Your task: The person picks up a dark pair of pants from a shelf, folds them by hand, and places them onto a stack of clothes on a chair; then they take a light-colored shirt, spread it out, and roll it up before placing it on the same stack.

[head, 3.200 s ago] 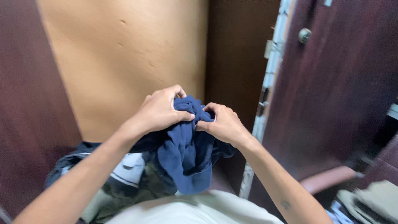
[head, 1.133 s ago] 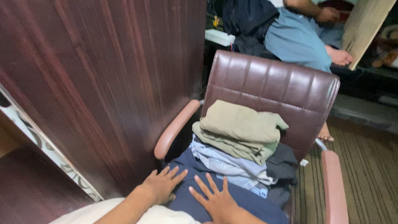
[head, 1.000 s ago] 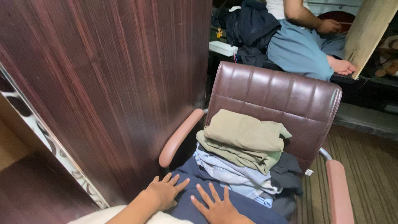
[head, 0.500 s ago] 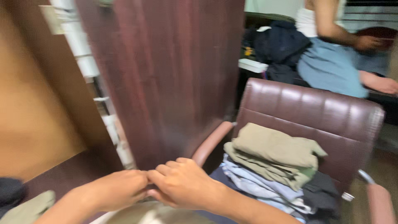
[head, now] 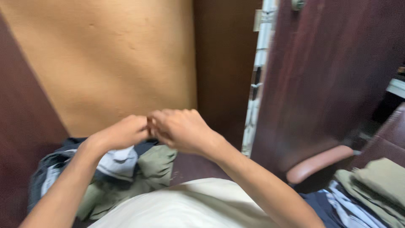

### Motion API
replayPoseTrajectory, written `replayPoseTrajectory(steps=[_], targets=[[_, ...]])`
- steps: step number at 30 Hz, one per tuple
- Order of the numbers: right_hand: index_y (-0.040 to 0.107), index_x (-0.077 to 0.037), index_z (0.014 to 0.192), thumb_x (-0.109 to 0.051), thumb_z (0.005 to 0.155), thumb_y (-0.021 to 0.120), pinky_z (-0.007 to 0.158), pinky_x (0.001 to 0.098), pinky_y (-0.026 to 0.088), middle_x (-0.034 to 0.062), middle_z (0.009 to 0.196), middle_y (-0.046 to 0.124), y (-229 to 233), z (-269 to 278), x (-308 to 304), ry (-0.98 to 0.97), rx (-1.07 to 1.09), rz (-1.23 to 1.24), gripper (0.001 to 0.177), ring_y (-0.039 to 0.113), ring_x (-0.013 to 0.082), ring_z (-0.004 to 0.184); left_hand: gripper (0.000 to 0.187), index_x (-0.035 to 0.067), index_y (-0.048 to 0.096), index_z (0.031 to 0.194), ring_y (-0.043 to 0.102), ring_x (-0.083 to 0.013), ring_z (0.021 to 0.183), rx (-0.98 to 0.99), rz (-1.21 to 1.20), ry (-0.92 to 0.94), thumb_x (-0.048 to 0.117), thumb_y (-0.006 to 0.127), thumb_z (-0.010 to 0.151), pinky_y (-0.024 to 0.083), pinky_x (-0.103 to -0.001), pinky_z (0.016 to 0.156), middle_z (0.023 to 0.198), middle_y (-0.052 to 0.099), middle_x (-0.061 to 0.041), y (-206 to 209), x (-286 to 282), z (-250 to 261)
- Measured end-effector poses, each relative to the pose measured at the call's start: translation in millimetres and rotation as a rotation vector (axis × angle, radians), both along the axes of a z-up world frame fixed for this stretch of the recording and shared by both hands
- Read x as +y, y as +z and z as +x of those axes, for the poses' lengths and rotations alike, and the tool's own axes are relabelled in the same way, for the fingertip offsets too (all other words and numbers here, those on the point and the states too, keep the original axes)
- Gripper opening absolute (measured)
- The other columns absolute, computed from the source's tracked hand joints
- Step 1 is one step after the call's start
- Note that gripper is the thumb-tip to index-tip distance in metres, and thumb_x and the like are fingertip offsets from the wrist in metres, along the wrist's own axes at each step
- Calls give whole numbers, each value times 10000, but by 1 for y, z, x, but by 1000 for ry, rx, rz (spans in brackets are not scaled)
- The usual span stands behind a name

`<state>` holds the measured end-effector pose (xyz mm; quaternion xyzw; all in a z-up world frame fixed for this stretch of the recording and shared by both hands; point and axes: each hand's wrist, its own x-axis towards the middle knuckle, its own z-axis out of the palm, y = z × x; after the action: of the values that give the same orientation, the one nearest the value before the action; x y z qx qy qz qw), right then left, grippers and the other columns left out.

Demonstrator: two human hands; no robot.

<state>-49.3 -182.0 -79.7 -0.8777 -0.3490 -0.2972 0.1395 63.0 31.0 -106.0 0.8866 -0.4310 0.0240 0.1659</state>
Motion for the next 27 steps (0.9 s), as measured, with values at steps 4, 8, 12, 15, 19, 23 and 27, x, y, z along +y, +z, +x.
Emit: replayPoseTrajectory(steps=[4, 8, 12, 15, 19, 23, 27], targets=[[652, -109, 1153, -314, 968, 615, 687, 488, 545, 118, 987, 748, -2, 47, 41, 28, -80, 256, 278, 712, 355, 912, 281, 95, 681, 1122, 733, -360, 929, -4, -174, 168, 240, 607, 893, 556, -438, 797, 993, 764, -182, -6, 33, 16], [651, -125, 1143, -320, 922, 619, 729, 488, 557, 99, 940, 760, -47, 94, 73, -23, 122, 371, 296, 728, 336, 887, 431, 177, 621, 1300, 622, -341, 1232, -144, -22, 447, 317, 671, 895, 491, -524, 1013, 1284, 704, -137, -39, 62, 27], [656, -128, 1176, -319, 897, 633, 867, 491, 530, 121, 1106, 729, -147, 112, 89, -69, 324, 388, 339, 679, 348, 1040, 650, 334, 519, 1438, 328, -244, 1522, 23, 192, 725, 447, 746, 838, 245, -666, 1181, 1569, 456, -28, -56, 97, 19], [566, -110, 1359, -349, 934, 638, 996, 477, 491, 174, 1326, 606, -210, 109, 80, 13, 385, 289, 493, 593, 368, 1215, 874, 407, 386, 1559, 23, -340, 1602, 122, 447, 971, 507, 837, 817, 23, -765, 1175, 1717, 129, -62, -58, 130, 9], [459, -144, 1484, -455, 849, 746, 1102, 485, 384, 173, 1445, 500, -228, 115, 72, -2, 657, -51, 763, 469, 362, 1360, 1210, 414, 277, 1608, 113, -406, 1558, 183, 426, 1064, 524, 991, 637, 140, -660, 1196, 1734, 83, -90, -75, 185, 28], [436, -168, 1531, -487, 842, 724, 1126, 497, 382, 166, 1457, 511, -224, 112, 75, -12, 661, -85, 811, 462, 356, 1383, 794, 361, 445, 1527, 447, -388, 1435, -35, 270, 1108, 415, 797, 817, 407, -568, 1135, 1558, 478, -108, -124, 197, 48], [349, -151, 1551, -520, 847, 742, 1133, 550, 314, 171, 1508, 447, -213, 105, 79, -46, 618, -71, 887, 400, 359, 1421, 476, 251, 584, 1378, 625, -383, 1239, -190, -51, 1026, 259, 636, 905, 516, -548, 1000, 1319, 673, -134, -137, 176, 45]])
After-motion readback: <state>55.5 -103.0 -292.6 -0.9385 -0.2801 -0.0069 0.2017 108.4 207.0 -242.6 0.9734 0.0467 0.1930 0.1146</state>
